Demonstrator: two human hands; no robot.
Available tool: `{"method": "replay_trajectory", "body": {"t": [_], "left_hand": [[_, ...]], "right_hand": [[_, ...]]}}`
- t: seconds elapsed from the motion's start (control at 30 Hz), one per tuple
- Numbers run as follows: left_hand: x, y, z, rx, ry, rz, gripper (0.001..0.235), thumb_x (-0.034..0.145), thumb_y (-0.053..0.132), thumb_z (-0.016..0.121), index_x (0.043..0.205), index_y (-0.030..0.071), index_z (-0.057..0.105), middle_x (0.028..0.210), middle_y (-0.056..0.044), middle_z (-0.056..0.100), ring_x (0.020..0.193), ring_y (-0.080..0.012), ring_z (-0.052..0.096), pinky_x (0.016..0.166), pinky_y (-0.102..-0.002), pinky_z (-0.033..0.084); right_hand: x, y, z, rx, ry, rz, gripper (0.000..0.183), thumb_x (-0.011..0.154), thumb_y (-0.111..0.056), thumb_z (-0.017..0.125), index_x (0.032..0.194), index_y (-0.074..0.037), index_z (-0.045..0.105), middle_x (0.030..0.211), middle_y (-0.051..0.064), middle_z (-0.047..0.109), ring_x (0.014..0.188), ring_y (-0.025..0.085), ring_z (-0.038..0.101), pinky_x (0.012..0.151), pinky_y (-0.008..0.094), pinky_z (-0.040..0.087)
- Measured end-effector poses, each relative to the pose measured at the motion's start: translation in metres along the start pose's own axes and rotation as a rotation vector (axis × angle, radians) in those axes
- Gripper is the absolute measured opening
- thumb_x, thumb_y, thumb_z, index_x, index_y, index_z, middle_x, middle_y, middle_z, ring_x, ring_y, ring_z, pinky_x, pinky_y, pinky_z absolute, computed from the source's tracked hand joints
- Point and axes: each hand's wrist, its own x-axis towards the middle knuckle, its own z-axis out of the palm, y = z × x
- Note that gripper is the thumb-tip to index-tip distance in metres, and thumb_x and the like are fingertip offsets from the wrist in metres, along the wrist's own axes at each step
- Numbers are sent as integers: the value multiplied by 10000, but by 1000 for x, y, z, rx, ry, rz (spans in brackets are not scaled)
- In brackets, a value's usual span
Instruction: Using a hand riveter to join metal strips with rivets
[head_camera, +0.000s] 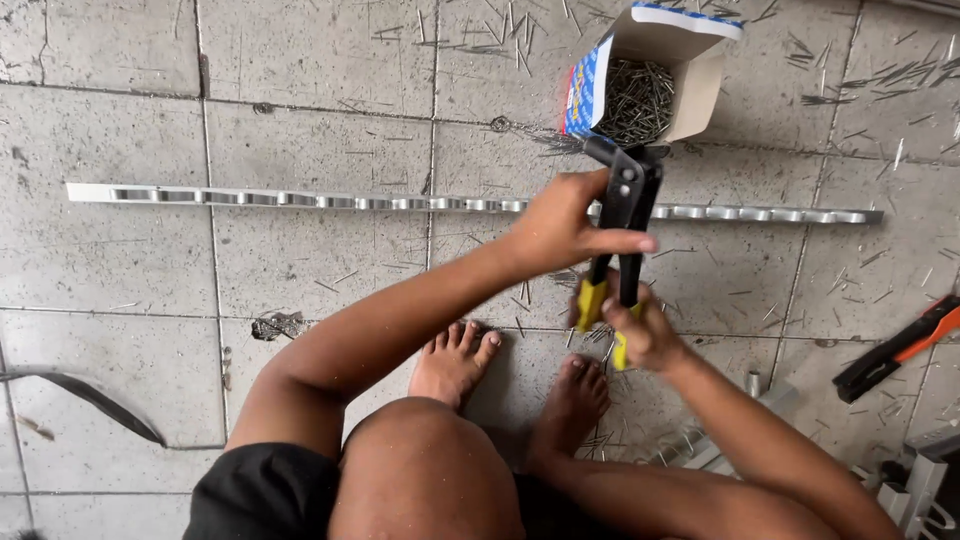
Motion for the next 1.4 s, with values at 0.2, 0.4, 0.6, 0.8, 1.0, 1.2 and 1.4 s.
{"method": "replay_trajectory", "body": {"t": [0.2,0.4,0.6,0.8,1.0,1.2,1.4], "left_hand": [[-33,-98,-74,1096,-197,131,660,663,586,890,1029,122,596,940,-82,615,965,-304,614,766,-438,534],[-43,-146,-79,1318,-286,148,415,823,428,815,1089,177,619,975,-19,606,959,-235,602,768,-379,519],[-38,-132,-76,1347,-456,63,299,943,347,713,1184,206,606,1066,-37,602,1003,-240,599,794,-381,514],[-25,-121,-70,1354,-530,21,287,979,268,667,1248,224,574,1135,-55,576,1052,-237,587,797,-366,510],[-21,-114,-71,1344,-577,-21,297,998,199,637,1286,210,565,1163,-76,577,1074,-243,588,812,-361,505],[-21,-107,-73,1324,-581,-30,295,1004,161,616,1294,193,569,1161,-91,585,1066,-249,602,812,-361,511],[-20,-105,-73,1304,-598,-36,318,987,127,629,1296,176,571,1166,-112,589,1067,-266,611,814,-366,517]], "right_hand": [[-27,13,-16,-398,76,213,356,928,-353,646,693,-89,615,595,16,606,598,153,569,591,281,423],[-19,32,-18,-406,65,368,396,957,-401,611,703,-99,648,596,24,626,593,170,580,594,296,429],[-14,25,-32,-481,80,511,501,980,-497,547,726,-77,646,594,71,621,585,212,587,608,333,442],[-2,-23,-28,-591,114,589,601,1033,-519,461,698,-50,631,615,91,607,618,243,589,642,358,450],[-1,-32,-39,-736,122,655,632,1041,-539,457,720,-43,680,631,111,614,662,292,605,683,401,457],[-3,-16,-43,-738,141,647,643,1039,-552,455,695,-63,689,596,128,670,650,286,656,692,384,484],[-5,-7,-60,-795,109,699,652,1037,-572,435,815,-35,732,704,179,733,749,318,714,718,418,513]]}}
